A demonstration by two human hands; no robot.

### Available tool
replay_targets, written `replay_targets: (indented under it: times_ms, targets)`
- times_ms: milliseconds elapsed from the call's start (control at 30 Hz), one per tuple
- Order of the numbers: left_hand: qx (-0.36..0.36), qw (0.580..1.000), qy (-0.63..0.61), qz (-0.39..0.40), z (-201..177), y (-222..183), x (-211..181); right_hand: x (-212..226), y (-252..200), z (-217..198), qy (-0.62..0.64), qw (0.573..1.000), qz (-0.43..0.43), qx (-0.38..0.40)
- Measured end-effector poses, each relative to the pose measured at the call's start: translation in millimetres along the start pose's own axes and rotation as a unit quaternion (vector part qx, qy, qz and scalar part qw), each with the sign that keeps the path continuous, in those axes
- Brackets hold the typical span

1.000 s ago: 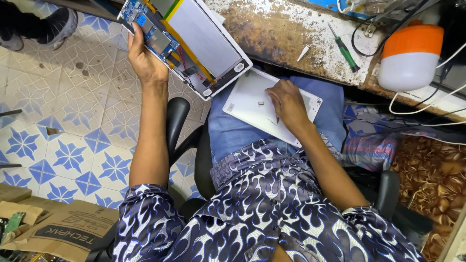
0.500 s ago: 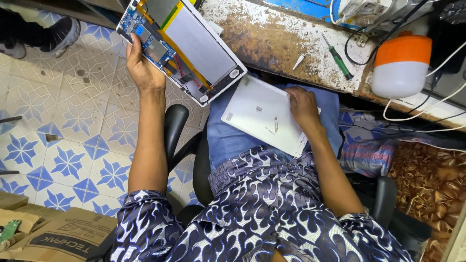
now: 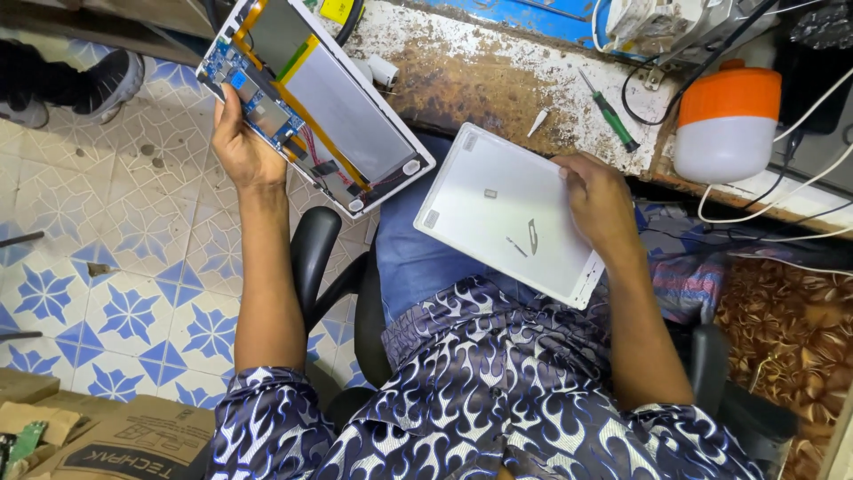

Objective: Using a small tool to pry open the back cover of a tablet and inspecting the internal components.

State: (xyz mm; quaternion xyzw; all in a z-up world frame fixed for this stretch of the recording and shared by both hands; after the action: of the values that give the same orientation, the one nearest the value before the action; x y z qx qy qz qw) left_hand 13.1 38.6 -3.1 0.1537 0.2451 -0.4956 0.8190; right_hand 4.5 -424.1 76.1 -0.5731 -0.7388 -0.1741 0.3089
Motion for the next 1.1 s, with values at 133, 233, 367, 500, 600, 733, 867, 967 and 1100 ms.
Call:
replay_targets:
  times_ms: [133,233,367,500,600,733,867,967,1100]
  targets:
    - [-0.031,0.996,0.071,-0.032,25,-7,4,-19,-17,-26,0.006,0.999,0.03,-0.03]
    - [-0.024,0.995,0.082,-0.056,22,-9,12,-20,-38,-50,0.023,0.996,0.055,-0.065]
    - [-0.012,0.996,0.065,-0.066,18,-15,19,-28,-71,-80,0.019,0.987,0.133,-0.091]
    - [-0.009,0.997,0.04,-0.065,24,-18,23,-52,-107,-114,-0.002,0.962,0.251,-0.11]
    - [-0.033,0.996,0.036,-0.074,21,-18,25,-67,-131,-144,-0.015,0.938,0.309,-0.158]
    - [0.0,0.995,0.061,-0.083,25,-20,25,-145,-163,-177,-0.041,0.933,0.281,-0.222]
    - [-0.004,0.995,0.039,-0.091,24,-20,26,-247,-191,-203,-0.031,0.922,0.239,-0.302]
    - [0.005,0.994,0.039,-0.104,30,-26,23,-292,-207,-212,-0.027,0.901,0.26,-0.346]
    - [0.039,0.991,0.048,-0.119,29,-30,20,-299,-220,-214,0.019,0.856,0.321,-0.405]
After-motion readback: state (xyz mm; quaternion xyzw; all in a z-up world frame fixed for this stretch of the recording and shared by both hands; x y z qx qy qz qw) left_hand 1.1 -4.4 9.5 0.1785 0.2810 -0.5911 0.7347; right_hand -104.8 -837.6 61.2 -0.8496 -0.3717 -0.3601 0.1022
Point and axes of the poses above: each hand's wrist, its own y-axis towards the middle knuckle, its own z-axis out of the palm, x = y × z, the point moved 2 cm from there along y, towards the middle knuckle, and after that the axes turned 1 degree about z, right-handed, at the moved point
